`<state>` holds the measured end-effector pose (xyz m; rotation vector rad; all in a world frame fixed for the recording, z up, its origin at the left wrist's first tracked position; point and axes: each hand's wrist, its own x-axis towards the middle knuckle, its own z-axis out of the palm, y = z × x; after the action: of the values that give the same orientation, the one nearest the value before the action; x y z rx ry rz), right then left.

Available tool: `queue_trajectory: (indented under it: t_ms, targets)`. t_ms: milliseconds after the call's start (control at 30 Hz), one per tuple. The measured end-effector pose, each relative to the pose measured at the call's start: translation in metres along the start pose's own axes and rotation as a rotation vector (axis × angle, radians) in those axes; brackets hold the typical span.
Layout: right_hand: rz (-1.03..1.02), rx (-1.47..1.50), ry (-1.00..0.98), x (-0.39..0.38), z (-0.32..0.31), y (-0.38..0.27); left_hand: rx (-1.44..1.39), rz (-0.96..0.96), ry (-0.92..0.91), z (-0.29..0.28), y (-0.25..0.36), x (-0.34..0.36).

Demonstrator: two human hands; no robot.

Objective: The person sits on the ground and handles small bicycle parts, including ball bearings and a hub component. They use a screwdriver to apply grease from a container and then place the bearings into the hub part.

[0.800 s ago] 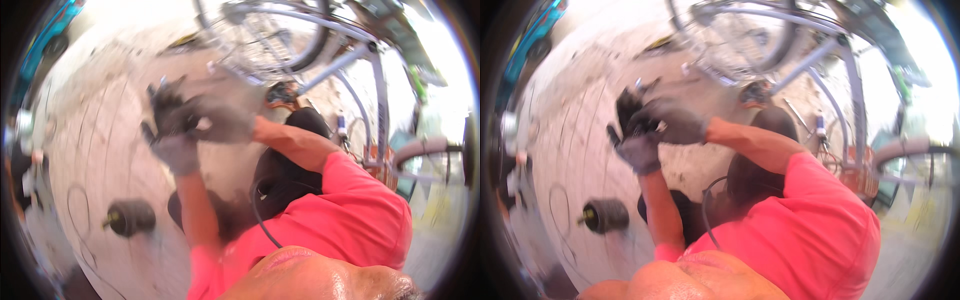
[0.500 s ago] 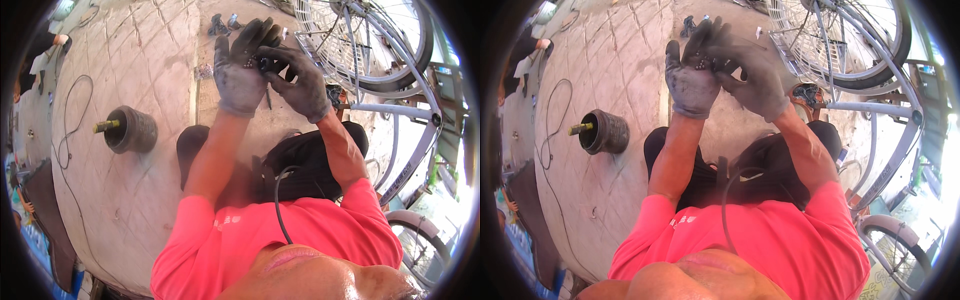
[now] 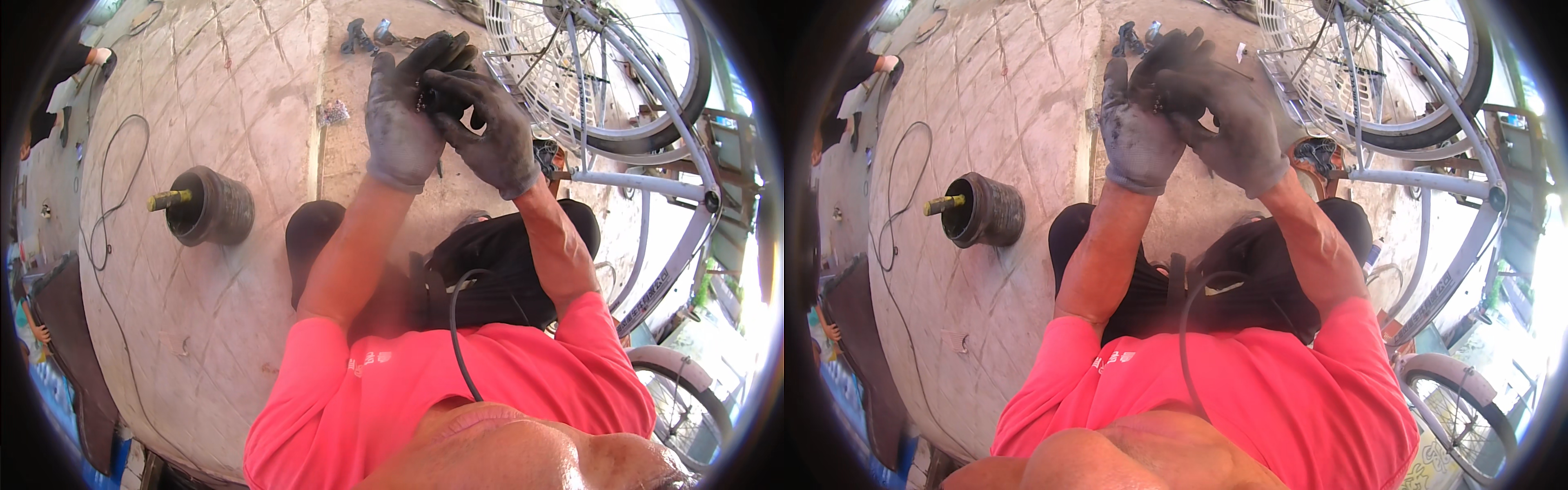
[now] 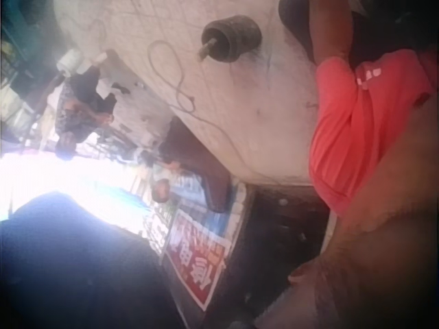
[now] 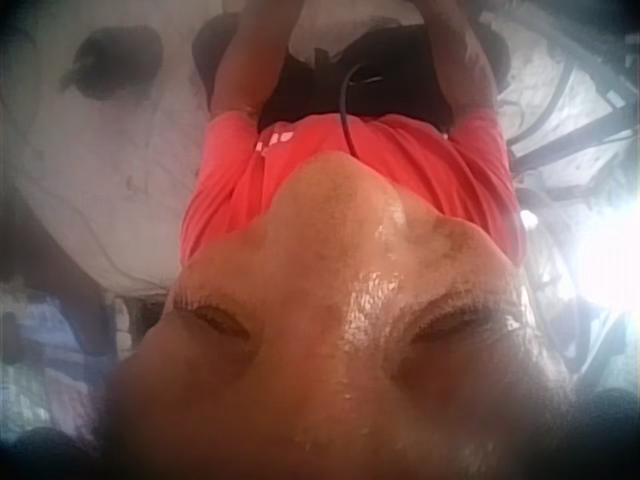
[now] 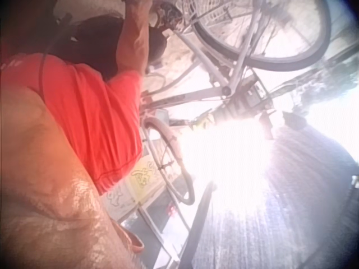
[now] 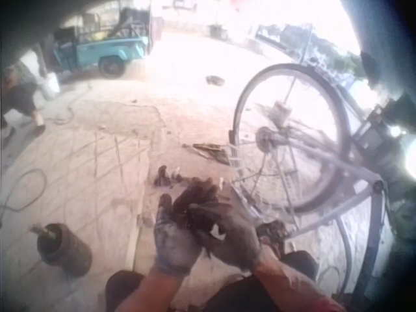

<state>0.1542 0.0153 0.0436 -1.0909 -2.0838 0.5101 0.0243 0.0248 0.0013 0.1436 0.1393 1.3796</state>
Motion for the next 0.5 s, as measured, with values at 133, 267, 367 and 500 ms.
queue_trajectory:
  t_ms: [133, 267, 367, 500]
  targets:
    - [-0.044, 0.026, 0.005, 0.0008, 0.0034, 0.0023, 0.075, 0.014, 0.058, 0.0023, -0.0021, -0.0001]
    - [-0.063, 0.030, -0.009, 0.0018, 0.0060, 0.0020, 0.118, 0.024, 0.082, -0.0021, -0.0038, -0.0007]
    - [-0.063, 0.039, -0.007, 0.0008, 0.0057, 0.0019, 0.130, 0.013, 0.075, -0.0022, -0.0018, -0.0001]
    - [-0.033, 0.056, -0.028, 0.0014, 0.0045, -0.0002, 0.114, 0.007, 0.078, -0.0015, -0.0006, 0.0007]
